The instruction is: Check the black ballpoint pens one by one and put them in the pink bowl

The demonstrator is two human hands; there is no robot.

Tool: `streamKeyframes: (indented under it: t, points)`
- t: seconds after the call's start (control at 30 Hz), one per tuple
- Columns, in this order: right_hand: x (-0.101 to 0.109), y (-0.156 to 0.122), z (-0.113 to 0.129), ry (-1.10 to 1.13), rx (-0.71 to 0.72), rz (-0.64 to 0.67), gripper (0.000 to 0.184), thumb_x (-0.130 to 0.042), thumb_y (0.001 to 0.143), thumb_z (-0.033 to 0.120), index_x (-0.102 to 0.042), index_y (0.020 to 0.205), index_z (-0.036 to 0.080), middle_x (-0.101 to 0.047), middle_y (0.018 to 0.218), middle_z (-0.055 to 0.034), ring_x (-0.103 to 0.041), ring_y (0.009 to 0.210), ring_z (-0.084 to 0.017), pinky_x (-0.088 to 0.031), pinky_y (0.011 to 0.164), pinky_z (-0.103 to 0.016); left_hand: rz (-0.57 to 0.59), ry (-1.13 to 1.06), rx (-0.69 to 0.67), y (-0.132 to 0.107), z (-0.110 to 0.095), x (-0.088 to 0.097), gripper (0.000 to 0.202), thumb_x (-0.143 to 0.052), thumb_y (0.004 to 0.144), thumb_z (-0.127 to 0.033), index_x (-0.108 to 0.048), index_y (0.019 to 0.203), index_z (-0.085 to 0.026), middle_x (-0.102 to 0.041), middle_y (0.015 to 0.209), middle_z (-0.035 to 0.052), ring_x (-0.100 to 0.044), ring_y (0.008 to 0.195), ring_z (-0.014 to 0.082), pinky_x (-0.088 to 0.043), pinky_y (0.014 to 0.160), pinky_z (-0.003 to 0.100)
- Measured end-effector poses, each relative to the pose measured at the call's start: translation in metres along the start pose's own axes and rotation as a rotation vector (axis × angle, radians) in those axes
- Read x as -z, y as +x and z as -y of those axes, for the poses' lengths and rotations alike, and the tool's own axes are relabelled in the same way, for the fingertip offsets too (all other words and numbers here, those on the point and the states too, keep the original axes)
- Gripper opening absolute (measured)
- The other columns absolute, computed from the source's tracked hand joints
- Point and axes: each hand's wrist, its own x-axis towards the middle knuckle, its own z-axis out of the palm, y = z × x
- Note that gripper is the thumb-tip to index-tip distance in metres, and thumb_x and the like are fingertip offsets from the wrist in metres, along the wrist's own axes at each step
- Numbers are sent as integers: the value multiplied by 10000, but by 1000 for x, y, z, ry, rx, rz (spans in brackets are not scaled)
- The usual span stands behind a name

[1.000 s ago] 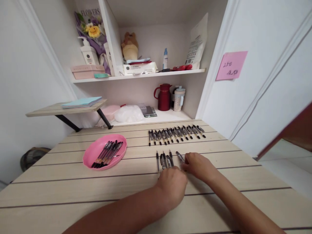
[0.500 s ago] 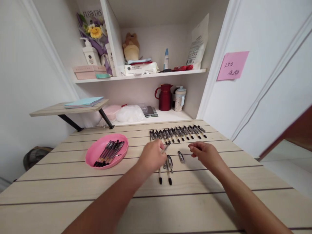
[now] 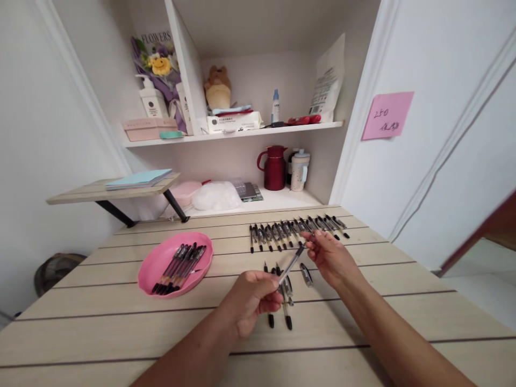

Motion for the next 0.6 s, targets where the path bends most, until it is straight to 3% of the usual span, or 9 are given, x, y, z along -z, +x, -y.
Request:
streamKeyframes:
  t: [0.2, 0.37, 0.6]
  points:
    - [9, 2, 0, -23, -45, 9, 243, -720, 618, 314, -524, 718, 209, -621, 773, 18, -499, 486, -54, -390, 377, -163, -3, 13, 9, -2, 4, 1, 267, -666, 612, -225, -599, 837, -97, -594, 519, 8, -527, 456, 76, -430, 487, 191]
    - [2, -6, -1, -81, -101, 91, 251, -714, 623, 330, -525, 726, 201, -585, 697, 30, -474, 464, -50, -365, 374, -161, -31, 23, -16, -3, 5, 1, 263, -677, 590, -234, -603, 804, -101, -578, 502, -3, -519, 453, 77, -414, 481, 193]
    - [-4, -11, 2, -69, -103, 87, 268, -726, 608, 315, -532, 739, 184, -560, 657, 32, -457, 450, -42, -331, 368, -151, -31, 47, -32, -3, 5, 1, 267, -668, 593, -240, -607, 813, -101, -578, 504, -4, -518, 455, 82, -407, 481, 201]
